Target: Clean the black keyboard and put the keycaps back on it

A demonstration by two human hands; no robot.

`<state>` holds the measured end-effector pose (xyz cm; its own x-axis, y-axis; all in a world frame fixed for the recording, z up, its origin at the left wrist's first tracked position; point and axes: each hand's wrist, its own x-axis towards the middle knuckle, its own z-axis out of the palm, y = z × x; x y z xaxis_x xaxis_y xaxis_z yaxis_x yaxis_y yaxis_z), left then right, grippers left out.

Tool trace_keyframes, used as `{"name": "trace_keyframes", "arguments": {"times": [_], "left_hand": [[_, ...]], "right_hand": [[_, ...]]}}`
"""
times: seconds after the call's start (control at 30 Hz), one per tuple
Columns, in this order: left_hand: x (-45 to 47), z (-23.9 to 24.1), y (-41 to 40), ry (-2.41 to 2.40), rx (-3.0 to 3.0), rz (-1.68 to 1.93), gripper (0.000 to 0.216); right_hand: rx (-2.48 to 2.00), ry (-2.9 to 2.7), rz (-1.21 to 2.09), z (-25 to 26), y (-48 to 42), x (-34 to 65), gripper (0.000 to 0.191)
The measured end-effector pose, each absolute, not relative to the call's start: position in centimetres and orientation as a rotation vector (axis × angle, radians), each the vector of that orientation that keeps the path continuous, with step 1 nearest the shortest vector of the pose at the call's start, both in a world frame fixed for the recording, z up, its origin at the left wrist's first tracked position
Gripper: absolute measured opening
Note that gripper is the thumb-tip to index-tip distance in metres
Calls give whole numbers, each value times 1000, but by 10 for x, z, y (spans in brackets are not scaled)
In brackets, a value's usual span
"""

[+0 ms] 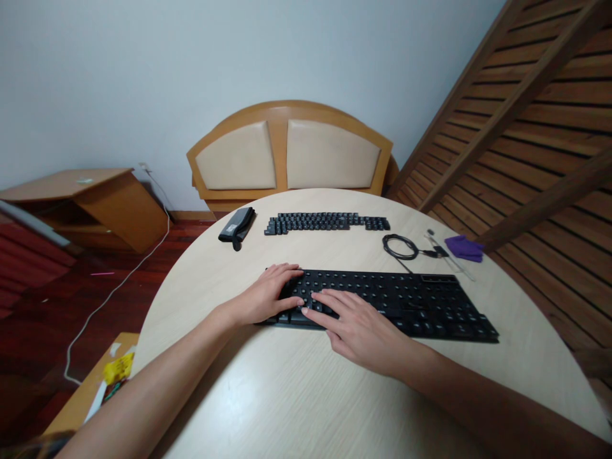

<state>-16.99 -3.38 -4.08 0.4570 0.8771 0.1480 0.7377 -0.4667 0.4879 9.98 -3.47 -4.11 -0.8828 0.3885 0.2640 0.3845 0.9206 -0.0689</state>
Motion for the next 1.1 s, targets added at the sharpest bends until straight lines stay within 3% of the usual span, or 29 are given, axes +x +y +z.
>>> {"name": "trace_keyframes", "arguments": {"times": [0.47,0.67,0.87,1.1], "left_hand": [[-171,-38,-34,1342,2410,498,56],[-172,-33,-30,1431,2361,632,43],[-185,-35,11,1673,2513,729,36],[-210,-48,71,1813,2662,544,41]], "right_hand": [[-570,-2817,-15,-43,-34,100,53],[-564,-2820,-40,-43,-34,101,51],[-555,-2820,-5,-41,-34,101,52],[-588,-2840,34,-40,-34,101,51]]}}
